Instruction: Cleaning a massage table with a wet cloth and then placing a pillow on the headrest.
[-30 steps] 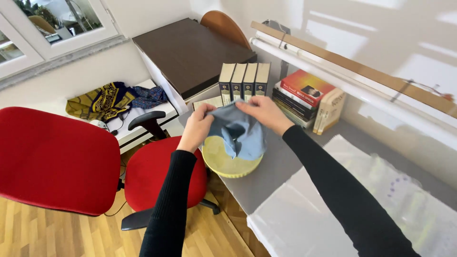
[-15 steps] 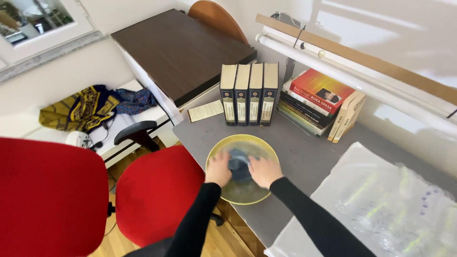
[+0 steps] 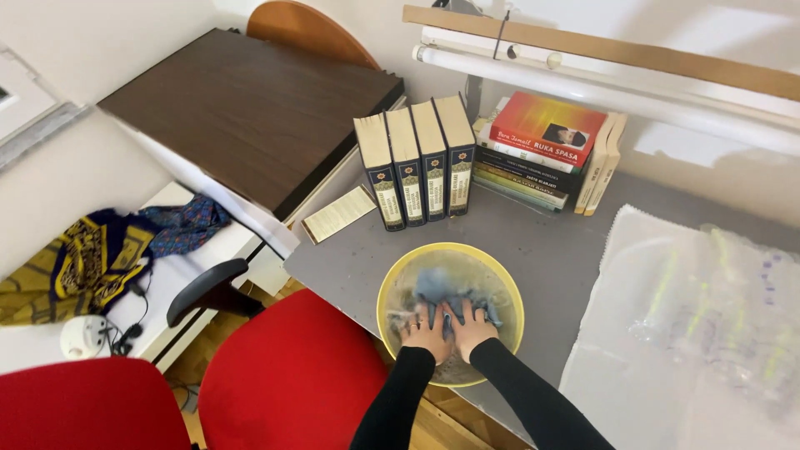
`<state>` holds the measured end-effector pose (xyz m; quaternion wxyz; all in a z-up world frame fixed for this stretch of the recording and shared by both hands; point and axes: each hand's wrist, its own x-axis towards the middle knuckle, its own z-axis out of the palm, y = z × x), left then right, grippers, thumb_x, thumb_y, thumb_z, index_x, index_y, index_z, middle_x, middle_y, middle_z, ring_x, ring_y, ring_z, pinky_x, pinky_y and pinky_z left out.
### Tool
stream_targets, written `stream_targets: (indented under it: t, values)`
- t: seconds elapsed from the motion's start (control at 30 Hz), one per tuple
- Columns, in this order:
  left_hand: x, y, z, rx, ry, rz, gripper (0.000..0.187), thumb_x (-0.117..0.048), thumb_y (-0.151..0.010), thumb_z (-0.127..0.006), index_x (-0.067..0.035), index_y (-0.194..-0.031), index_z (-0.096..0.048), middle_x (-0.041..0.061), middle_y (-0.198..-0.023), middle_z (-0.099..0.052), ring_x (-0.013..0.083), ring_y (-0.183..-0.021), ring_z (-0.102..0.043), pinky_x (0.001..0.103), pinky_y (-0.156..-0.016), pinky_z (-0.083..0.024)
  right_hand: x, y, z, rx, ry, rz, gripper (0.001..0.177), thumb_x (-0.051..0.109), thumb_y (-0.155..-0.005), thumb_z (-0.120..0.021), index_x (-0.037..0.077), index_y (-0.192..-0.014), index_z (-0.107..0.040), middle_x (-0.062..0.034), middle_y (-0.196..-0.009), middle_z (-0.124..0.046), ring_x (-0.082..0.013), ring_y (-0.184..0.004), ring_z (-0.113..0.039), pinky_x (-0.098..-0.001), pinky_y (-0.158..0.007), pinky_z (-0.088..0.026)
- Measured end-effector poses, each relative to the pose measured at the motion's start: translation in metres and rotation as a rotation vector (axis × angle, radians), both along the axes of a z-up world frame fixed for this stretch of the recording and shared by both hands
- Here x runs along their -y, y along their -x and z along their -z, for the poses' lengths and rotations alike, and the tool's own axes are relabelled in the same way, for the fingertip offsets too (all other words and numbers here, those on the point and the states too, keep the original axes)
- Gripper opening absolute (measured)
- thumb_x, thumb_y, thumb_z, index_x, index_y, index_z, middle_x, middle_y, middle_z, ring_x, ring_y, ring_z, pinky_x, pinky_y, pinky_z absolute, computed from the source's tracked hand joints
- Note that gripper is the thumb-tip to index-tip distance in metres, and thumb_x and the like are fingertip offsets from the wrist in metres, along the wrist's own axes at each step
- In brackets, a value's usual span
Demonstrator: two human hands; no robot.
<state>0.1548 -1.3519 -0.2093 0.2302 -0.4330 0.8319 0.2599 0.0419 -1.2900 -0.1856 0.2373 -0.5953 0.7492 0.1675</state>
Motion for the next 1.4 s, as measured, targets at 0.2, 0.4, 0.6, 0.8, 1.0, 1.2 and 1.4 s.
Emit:
stream_targets:
  t: [0.2, 0.4, 0.6, 0.8, 1.0, 1.2, 1.4]
  values:
    - [0.037, 0.008, 0.082, 0.014, -0.071, 0.087, 0.063, -0.045, -0.105, -0.033, -0.021, -0.162, -0.022, 0.022, -0.168, -0.014, 0.0492, -0.155, -0.007, 0.066, -0.121, -0.006, 0.026, 0.029, 0.064, 0.130, -0.057, 0.158, 0.042, 0.023, -0.104, -0.046, 0.019, -0.145, -0.053, -0.0201, -0.157, -0.031, -0.0461, -0.145, -0.028, -0.0490, -0.106, -0.049]
    - [0.068, -0.015, -0.015, -0.507, -0.078, 0.018, 0.044, -0.019, -0.097, -0.051, -0.003, -0.137, -0.060, 0.028, -0.134, -0.065, 0.0492, -0.127, -0.059, 0.060, -0.111, -0.045, 0.032, 0.045, -0.033, 0.476, 0.282, 0.358, 0.047, 0.030, -0.102, -0.046, 0.004, -0.133, -0.068, -0.0248, -0.135, -0.066, -0.0439, -0.131, -0.058, -0.0523, -0.109, -0.048]
    - [0.065, -0.036, -0.165, -0.804, -0.250, -0.031, 0.051, -0.029, -0.102, -0.058, 0.005, -0.140, -0.056, 0.032, -0.139, -0.060, 0.0457, -0.136, -0.051, 0.055, -0.118, -0.038, 0.018, 0.029, -0.172, 0.717, 0.539, 0.403, 0.058, 0.040, -0.104, -0.047, -0.002, -0.143, -0.058, -0.0268, -0.146, -0.057, -0.0458, -0.138, -0.049, -0.0534, -0.117, -0.039]
    - [0.066, -0.036, -0.223, -1.174, -0.265, -0.076, 0.037, -0.008, -0.099, -0.059, -0.005, -0.136, -0.059, 0.015, -0.119, -0.069, 0.0206, -0.116, -0.056, 0.046, -0.108, -0.045, 0.027, 0.044, -0.213, 0.753, 0.854, 0.295, 0.055, 0.044, -0.101, -0.059, 0.006, -0.140, -0.058, -0.0251, -0.146, -0.057, -0.0454, -0.140, -0.045, -0.0545, -0.119, -0.035]
    - [0.069, -0.030, -0.190, -1.113, -0.263, -0.261, 0.040, -0.011, -0.089, -0.048, -0.013, -0.124, -0.066, 0.012, -0.114, -0.065, 0.0220, -0.115, -0.056, 0.039, -0.105, -0.041, 0.016, 0.051, -0.194, 0.676, 0.878, 0.407, 0.028, 0.015, -0.099, -0.056, 0.020, -0.123, -0.070, -0.0098, -0.126, -0.070, -0.0345, -0.132, -0.058, -0.0471, -0.110, -0.046]
    - [0.070, -0.008, -0.073, -0.588, 0.298, 0.008, 0.045, -0.034, -0.083, -0.074, -0.021, -0.124, -0.060, 0.008, -0.122, -0.066, 0.0303, -0.120, -0.054, 0.044, -0.104, -0.035, 0.018, 0.053, -0.096, 0.349, 0.652, 0.403, 0.043, 0.033, -0.104, -0.052, 0.015, -0.141, -0.063, -0.0112, -0.142, -0.065, -0.0284, -0.137, -0.056, -0.0418, -0.112, -0.045]
    - [0.027, -0.007, -0.050, -0.129, 0.159, 0.248, 0.069, -0.027, -0.106, -0.050, -0.018, -0.164, -0.015, 0.018, -0.171, -0.004, 0.0466, -0.155, -0.006, 0.061, -0.124, -0.011, 0.011, 0.016, -0.034, 0.208, 0.168, 0.191, 0.055, 0.024, -0.106, -0.040, 0.025, -0.161, -0.031, -0.0228, -0.153, -0.042, -0.0463, -0.138, -0.048, -0.0534, -0.102, -0.055]
